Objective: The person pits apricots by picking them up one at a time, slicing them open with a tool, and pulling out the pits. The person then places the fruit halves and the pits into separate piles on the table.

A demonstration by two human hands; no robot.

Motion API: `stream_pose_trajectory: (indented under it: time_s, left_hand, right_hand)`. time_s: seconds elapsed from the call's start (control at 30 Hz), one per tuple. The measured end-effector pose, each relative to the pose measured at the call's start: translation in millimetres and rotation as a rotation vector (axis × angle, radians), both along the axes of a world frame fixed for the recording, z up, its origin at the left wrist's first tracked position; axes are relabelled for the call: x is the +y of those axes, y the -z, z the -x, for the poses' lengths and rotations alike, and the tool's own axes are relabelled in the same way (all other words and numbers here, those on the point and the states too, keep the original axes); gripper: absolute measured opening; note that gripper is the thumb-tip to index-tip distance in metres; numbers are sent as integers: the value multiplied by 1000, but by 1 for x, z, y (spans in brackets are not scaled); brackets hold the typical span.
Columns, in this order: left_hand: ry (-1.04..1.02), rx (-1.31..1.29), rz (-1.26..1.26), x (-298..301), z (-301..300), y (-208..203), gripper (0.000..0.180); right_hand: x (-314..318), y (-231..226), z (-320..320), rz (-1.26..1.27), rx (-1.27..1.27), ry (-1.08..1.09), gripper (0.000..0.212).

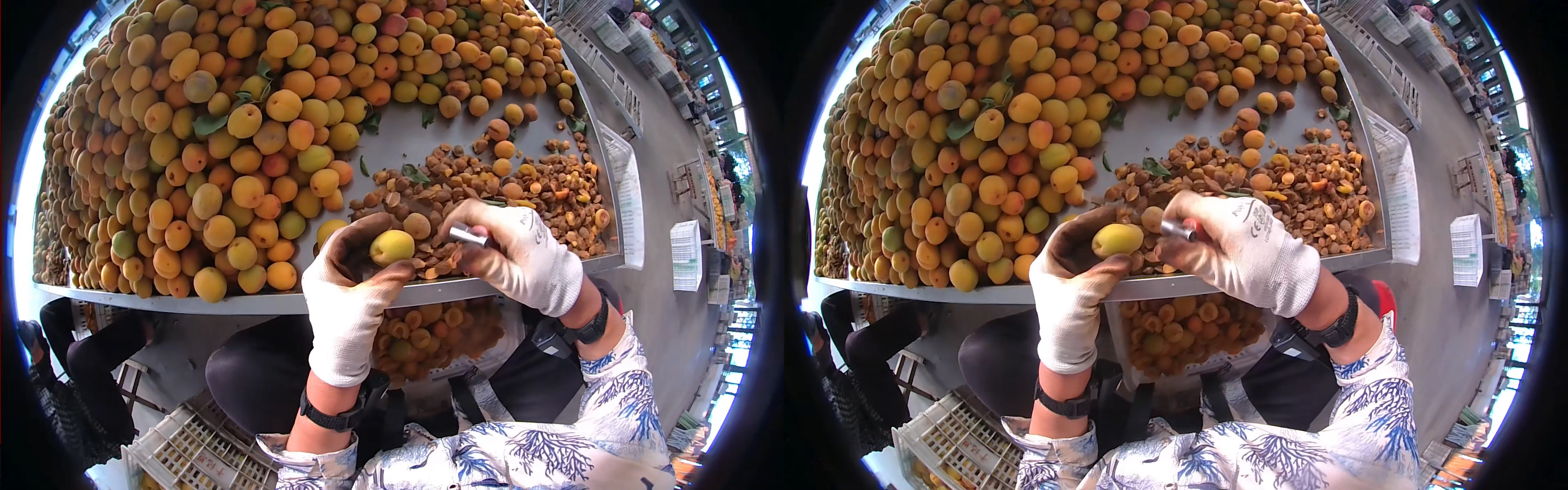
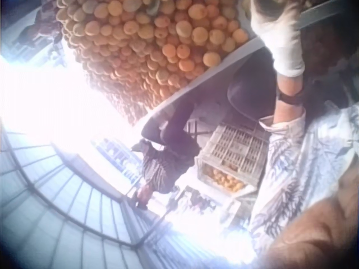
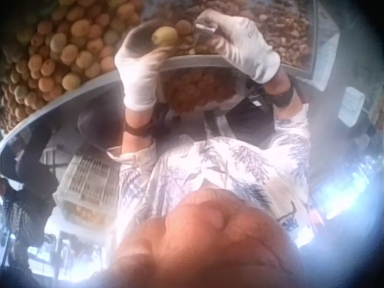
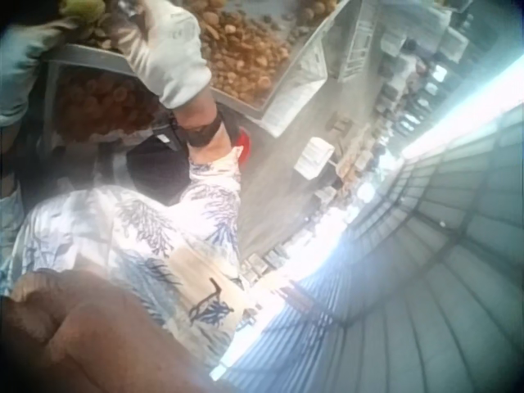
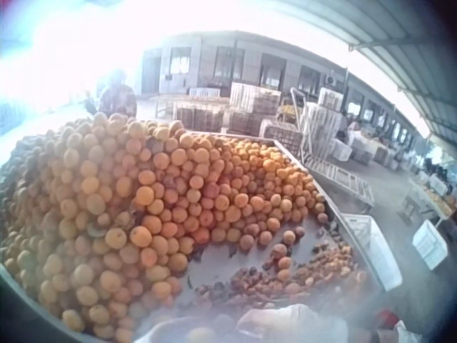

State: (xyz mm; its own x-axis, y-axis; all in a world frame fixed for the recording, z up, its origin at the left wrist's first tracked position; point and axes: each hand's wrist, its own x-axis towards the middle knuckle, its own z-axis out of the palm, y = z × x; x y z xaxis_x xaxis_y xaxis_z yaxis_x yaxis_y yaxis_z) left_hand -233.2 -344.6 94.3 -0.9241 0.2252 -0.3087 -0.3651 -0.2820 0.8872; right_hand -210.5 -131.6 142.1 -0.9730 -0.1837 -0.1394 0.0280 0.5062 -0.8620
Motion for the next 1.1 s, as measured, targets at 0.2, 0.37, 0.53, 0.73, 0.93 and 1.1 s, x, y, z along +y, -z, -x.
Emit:
stream_pose_trajectory:
  time_s: [0.2, 0.37, 0.53, 0.73, 0.93, 1.1]
  left_hand:
    - [64, 36, 47, -9, 0, 0, 49]
    - [105, 36, 53, -17, -1, -1, 50]
    - [119, 98, 119, -23, -1, 6, 48]
    - [158, 115, 220, -28, 1, -1, 44]
    - [155, 126, 239, -31, 1, -7, 44]
    - [120, -54, -1, -25, 2, -21, 45]
  right_hand:
    - [7, 10, 2, -209, 46, -307, 39]
    - [4, 16, 4, -254, 1, -341, 36]
    - [-1, 14, 3, -338, 3, -343, 37]
    - [-5, 13, 0, -427, -7, -359, 39]
    - [-6, 10, -1, -462, 14, -387, 38]
    - [-7, 10, 0, -359, -69, -348, 34]
